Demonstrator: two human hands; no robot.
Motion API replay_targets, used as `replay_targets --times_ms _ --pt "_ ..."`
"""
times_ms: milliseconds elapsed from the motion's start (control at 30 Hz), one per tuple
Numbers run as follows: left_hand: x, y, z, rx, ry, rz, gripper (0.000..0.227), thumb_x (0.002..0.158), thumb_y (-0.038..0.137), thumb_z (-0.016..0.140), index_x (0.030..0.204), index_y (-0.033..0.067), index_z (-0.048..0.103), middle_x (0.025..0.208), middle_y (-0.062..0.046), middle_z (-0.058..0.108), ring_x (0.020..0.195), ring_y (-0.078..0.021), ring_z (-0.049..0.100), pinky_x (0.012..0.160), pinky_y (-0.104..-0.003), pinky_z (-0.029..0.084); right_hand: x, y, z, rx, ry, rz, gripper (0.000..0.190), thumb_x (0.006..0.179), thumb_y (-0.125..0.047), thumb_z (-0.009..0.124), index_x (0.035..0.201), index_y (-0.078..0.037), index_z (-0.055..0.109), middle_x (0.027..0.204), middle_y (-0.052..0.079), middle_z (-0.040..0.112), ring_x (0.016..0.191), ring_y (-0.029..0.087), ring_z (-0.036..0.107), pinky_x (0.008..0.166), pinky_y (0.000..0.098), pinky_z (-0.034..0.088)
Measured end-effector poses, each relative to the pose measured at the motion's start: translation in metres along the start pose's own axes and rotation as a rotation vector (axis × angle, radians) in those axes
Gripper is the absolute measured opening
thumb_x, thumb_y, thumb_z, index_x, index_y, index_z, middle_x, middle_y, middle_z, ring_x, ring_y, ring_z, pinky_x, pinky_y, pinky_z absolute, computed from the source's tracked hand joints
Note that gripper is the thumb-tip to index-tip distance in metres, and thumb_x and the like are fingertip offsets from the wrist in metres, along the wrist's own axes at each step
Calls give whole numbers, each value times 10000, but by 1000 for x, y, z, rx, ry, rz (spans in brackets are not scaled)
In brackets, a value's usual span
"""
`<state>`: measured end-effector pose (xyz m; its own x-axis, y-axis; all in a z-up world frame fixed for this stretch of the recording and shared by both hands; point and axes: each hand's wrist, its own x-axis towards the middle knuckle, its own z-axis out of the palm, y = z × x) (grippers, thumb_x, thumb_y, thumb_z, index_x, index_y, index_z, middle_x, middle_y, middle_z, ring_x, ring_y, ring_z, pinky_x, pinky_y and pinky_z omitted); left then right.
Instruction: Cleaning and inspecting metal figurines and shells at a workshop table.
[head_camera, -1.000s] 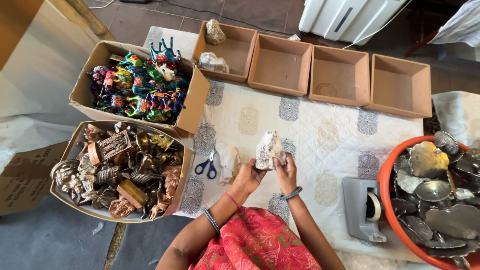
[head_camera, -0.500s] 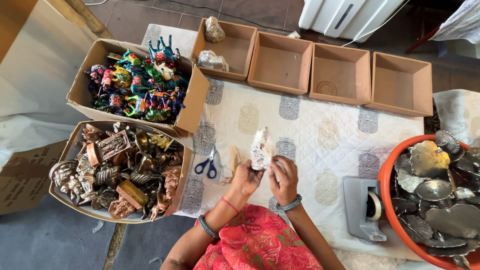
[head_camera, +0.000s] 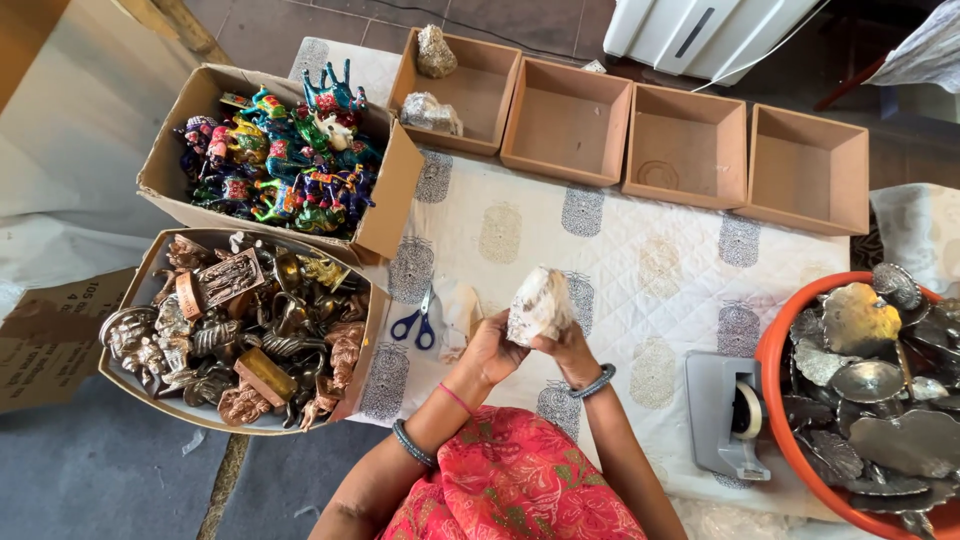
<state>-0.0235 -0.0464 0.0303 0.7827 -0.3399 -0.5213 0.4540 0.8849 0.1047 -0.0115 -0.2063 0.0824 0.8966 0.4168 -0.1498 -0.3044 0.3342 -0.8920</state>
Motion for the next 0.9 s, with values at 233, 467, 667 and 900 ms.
replay_targets --times_ms 233,467,667,900 --pt "10 -7 -7 78 101 73 543 1016 463 538 1347 35 571 1294 -115 671 1104 -217 694 947 -344 580 7 51 -3 -147 240 -226 632 809 -150 825 1350 47 565 1255 104 706 1158 195 684 1021 350 554" --pt "28 -4 -39 1348 521 543 674 901 394 728 1370 -35 506 1235 -211 592 1114 -403 620 903 -470 505 35 122 -44 -72 491 26 376 868 -152 770 1130 103 679 1017 136 753 857 181 750 764 312 653" --pt "55 -1 -76 1171 262 361 694 945 450 659 1389 -65 521 1319 -226 636 1208 -303 614 982 -375 495 31 143 -47 -495 458 -31 442 892 -250 769 1167 68 632 1064 163 749 919 224 730 784 314 597" --pt "28 0 -57 1413 -5 527 676 926 425 671 1346 -85 530 1241 -292 683 1151 -361 666 977 -415 504 6 164 -85 -1256 244 -331 473 971 -239 756 1385 -42 641 1398 212 601 1255 368 543 1029 437 495"
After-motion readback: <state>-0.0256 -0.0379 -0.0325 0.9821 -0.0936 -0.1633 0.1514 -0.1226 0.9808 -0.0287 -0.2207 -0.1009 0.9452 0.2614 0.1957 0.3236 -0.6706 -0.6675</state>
